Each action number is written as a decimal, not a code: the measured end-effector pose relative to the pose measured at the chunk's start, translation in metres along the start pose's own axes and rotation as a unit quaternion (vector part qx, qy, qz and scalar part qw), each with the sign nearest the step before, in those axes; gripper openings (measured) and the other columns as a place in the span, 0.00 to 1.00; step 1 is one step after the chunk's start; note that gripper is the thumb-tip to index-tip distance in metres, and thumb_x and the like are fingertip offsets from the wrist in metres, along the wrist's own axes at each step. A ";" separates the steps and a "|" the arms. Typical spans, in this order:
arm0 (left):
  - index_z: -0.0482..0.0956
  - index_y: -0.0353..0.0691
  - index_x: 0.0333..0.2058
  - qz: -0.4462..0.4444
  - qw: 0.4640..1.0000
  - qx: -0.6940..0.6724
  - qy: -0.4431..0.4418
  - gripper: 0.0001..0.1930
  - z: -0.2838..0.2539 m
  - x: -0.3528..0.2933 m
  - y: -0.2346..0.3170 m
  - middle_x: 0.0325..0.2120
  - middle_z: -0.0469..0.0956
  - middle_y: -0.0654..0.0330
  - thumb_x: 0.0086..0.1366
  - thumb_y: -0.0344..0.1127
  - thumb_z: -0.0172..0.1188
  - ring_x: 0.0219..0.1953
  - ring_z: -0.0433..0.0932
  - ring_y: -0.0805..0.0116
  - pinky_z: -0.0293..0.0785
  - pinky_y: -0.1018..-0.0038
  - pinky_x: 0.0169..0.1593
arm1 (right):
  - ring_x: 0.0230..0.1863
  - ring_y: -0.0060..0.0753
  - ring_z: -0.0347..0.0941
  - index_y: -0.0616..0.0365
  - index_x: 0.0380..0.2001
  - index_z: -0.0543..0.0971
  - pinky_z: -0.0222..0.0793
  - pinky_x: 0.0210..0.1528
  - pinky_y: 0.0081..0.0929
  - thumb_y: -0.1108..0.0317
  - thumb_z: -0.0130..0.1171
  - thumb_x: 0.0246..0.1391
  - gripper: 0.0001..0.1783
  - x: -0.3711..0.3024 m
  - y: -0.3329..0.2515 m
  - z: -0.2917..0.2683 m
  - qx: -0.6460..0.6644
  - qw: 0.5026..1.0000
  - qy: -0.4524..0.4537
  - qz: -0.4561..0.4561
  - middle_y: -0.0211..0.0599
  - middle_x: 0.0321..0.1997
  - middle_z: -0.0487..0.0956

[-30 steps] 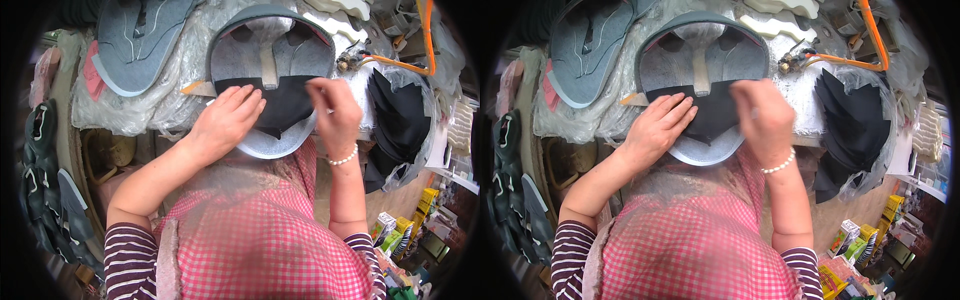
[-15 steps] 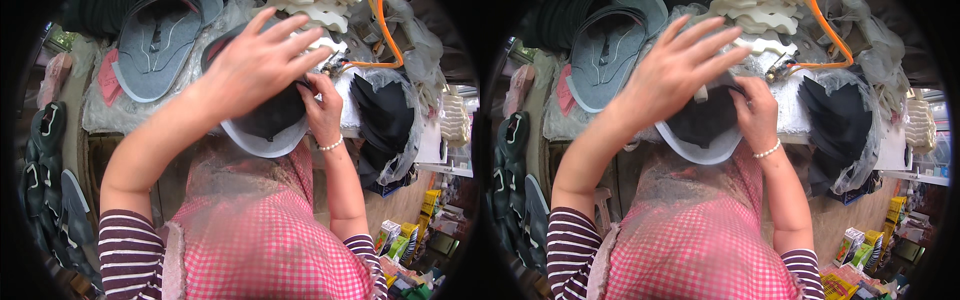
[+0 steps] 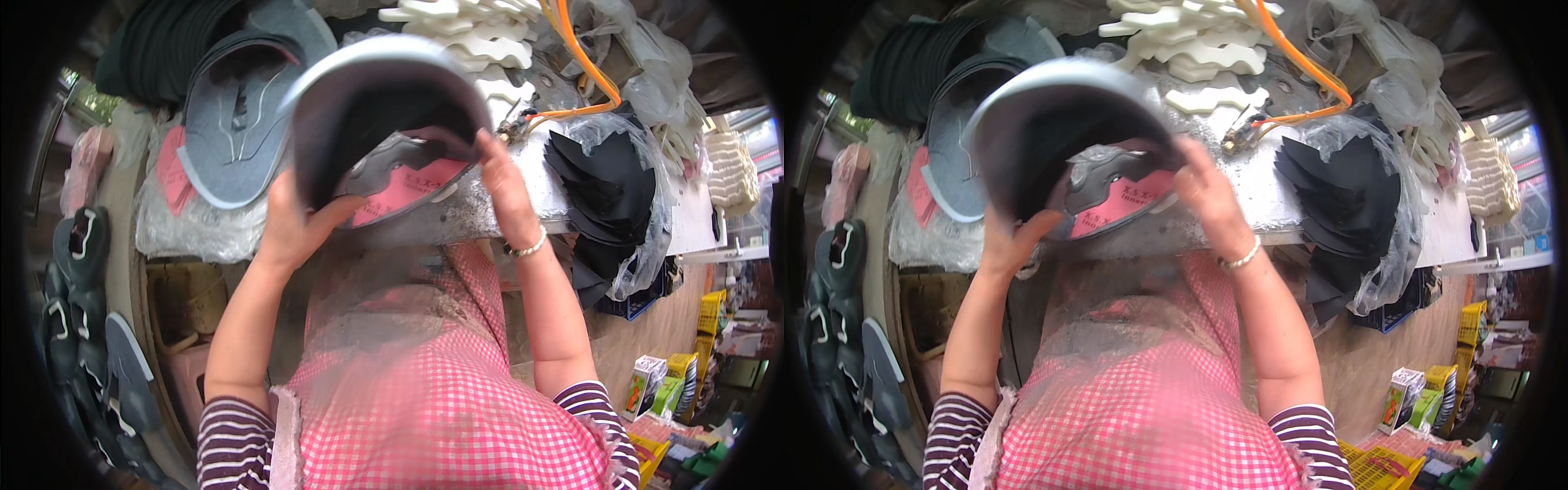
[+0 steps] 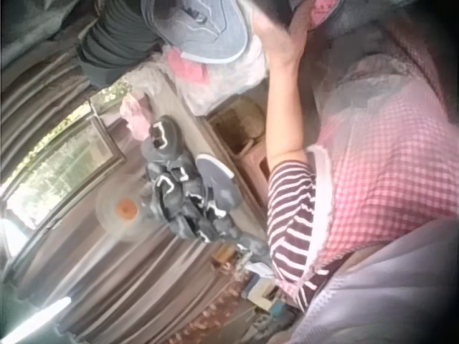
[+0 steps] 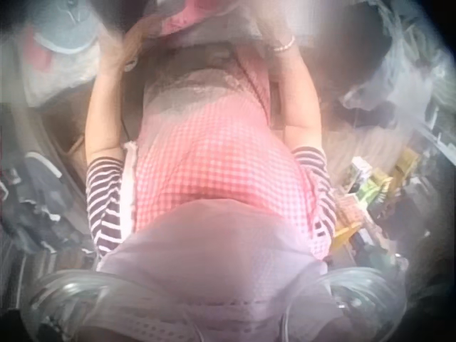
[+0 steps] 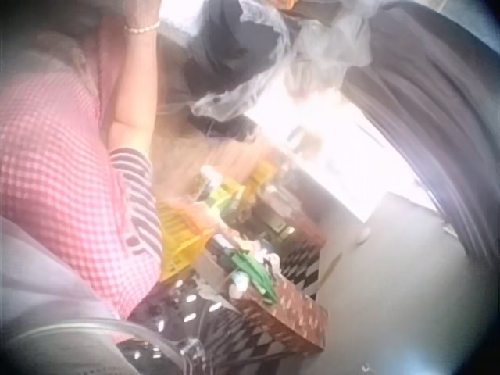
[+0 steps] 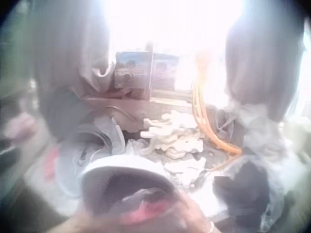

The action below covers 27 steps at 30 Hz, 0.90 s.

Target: The person repeatedly assembles slipper components by hand. They place a black insole onto a grey slipper sole, press it into place, and then attach a white foam insert to the top. The completed slipper is set aside, and the process is repeated with new components.

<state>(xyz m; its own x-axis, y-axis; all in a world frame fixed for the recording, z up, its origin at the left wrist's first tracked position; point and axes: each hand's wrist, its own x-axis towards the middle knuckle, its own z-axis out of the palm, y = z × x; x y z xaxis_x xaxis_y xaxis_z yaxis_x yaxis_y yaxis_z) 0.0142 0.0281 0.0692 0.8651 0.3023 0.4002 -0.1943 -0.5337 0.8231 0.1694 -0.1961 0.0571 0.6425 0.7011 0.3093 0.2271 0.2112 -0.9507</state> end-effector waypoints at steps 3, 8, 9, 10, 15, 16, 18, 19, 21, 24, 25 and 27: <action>0.71 0.32 0.50 -0.031 0.993 0.042 0.110 0.24 -0.004 -0.014 -0.017 0.46 0.74 0.54 0.53 0.24 0.63 0.51 0.72 0.62 0.66 0.70 0.55 | 0.52 0.32 0.71 0.64 0.50 0.74 0.63 0.57 0.29 0.48 0.49 0.62 0.28 0.006 -0.014 -0.009 0.081 0.987 0.133 0.032 0.41 0.49 0.77; 0.75 0.32 0.45 0.037 0.977 0.061 0.201 0.14 -0.005 -0.004 -0.011 0.41 0.78 0.55 0.60 0.24 0.58 0.44 0.76 0.65 0.71 0.71 0.49 | 0.35 0.13 0.64 0.56 0.38 0.79 0.64 0.39 0.20 0.52 0.63 0.54 0.18 0.030 0.064 -0.125 -0.033 0.890 0.392 0.229 0.22 0.32 0.75; 0.77 0.32 0.44 0.052 0.974 0.059 0.214 0.12 -0.003 -0.002 -0.008 0.39 0.79 0.55 0.61 0.23 0.57 0.42 0.77 0.66 0.71 0.72 0.48 | 0.35 0.11 0.62 0.53 0.36 0.79 0.61 0.38 0.20 0.50 0.65 0.51 0.18 0.035 0.063 -0.126 0.000 0.884 0.376 0.279 0.19 0.32 0.75; 0.78 0.32 0.43 0.067 0.973 0.067 0.209 0.11 0.003 0.001 -0.009 0.38 0.79 0.56 0.61 0.23 0.57 0.40 0.78 0.67 0.72 0.73 0.47 | 0.31 0.12 0.60 0.54 0.36 0.80 0.56 0.34 0.19 0.51 0.66 0.49 0.19 0.043 0.062 -0.131 -0.014 0.888 0.360 0.286 0.19 0.28 0.74; 0.78 0.32 0.40 0.088 0.956 0.155 0.233 0.09 0.034 -0.008 -0.044 0.33 0.81 0.51 0.61 0.25 0.58 0.35 0.81 0.57 0.74 0.69 0.39 | 0.35 0.18 0.72 0.57 0.35 0.79 0.62 0.38 0.18 0.68 0.64 0.50 0.09 0.040 0.052 -0.114 0.050 0.944 0.267 0.190 0.33 0.36 0.81; 0.78 0.32 0.40 0.086 0.959 0.141 0.232 0.09 0.034 -0.009 -0.044 0.32 0.80 0.49 0.61 0.26 0.59 0.35 0.80 0.54 0.74 0.68 0.38 | 0.41 0.25 0.74 0.63 0.34 0.78 0.67 0.46 0.22 0.72 0.61 0.52 0.07 0.030 0.048 -0.112 0.067 0.949 0.244 0.189 0.35 0.36 0.80; 0.78 0.32 0.39 0.084 0.964 0.106 0.227 0.08 0.035 -0.010 -0.040 0.30 0.79 0.47 0.60 0.27 0.59 0.34 0.80 0.50 0.74 0.67 0.37 | 0.46 0.29 0.75 0.59 0.49 0.71 0.70 0.50 0.28 0.75 0.62 0.51 0.21 0.012 0.050 -0.115 0.083 0.954 0.239 0.163 0.32 0.41 0.77; 0.78 0.32 0.39 0.064 0.968 0.108 0.219 0.08 0.035 -0.013 -0.042 0.30 0.79 0.47 0.60 0.27 0.59 0.33 0.79 0.49 0.73 0.66 0.36 | 0.47 0.30 0.75 0.54 0.56 0.63 0.71 0.50 0.31 0.76 0.62 0.51 0.30 0.004 0.054 -0.122 0.065 0.961 0.219 0.158 0.30 0.42 0.75; 0.78 0.33 0.38 0.029 0.971 0.116 0.205 0.08 0.034 -0.016 -0.047 0.28 0.79 0.47 0.60 0.28 0.59 0.31 0.79 0.48 0.73 0.66 0.35 | 0.48 0.31 0.75 0.50 0.63 0.55 0.74 0.50 0.35 0.75 0.62 0.52 0.38 0.003 0.046 -0.119 0.040 0.971 0.172 0.159 0.30 0.44 0.73; 0.77 0.33 0.37 0.063 0.967 0.124 0.212 0.07 0.035 -0.014 -0.046 0.25 0.78 0.47 0.60 0.29 0.60 0.29 0.78 0.46 0.73 0.64 0.31 | 0.49 0.35 0.76 0.60 0.55 0.63 0.78 0.46 0.37 0.74 0.57 0.55 0.25 -0.004 0.027 -0.111 -0.015 0.971 0.170 0.166 0.42 0.49 0.76; 0.77 0.33 0.36 0.055 0.968 0.120 0.212 0.07 0.035 -0.014 -0.046 0.25 0.78 0.46 0.60 0.30 0.60 0.28 0.78 0.45 0.73 0.64 0.30 | 0.48 0.35 0.76 0.60 0.56 0.62 0.78 0.46 0.37 0.73 0.56 0.56 0.25 -0.007 0.020 -0.106 0.019 0.974 0.175 0.140 0.43 0.48 0.76; 0.76 0.33 0.34 0.007 0.973 0.110 0.202 0.07 0.035 -0.013 -0.043 0.24 0.77 0.45 0.60 0.31 0.60 0.28 0.77 0.43 0.72 0.63 0.29 | 0.47 0.36 0.77 0.60 0.58 0.60 0.79 0.46 0.38 0.72 0.54 0.58 0.26 -0.005 -0.010 -0.084 0.086 0.975 0.184 0.089 0.43 0.48 0.76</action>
<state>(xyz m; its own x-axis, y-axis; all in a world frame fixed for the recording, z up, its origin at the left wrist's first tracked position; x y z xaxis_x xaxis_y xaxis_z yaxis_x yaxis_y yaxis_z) 0.0270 0.0191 0.0147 0.6019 0.5559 0.5733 -0.0623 -0.6831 0.7276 0.2255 -0.2590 0.0670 0.8866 0.4525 0.0962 -0.0182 0.2420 -0.9701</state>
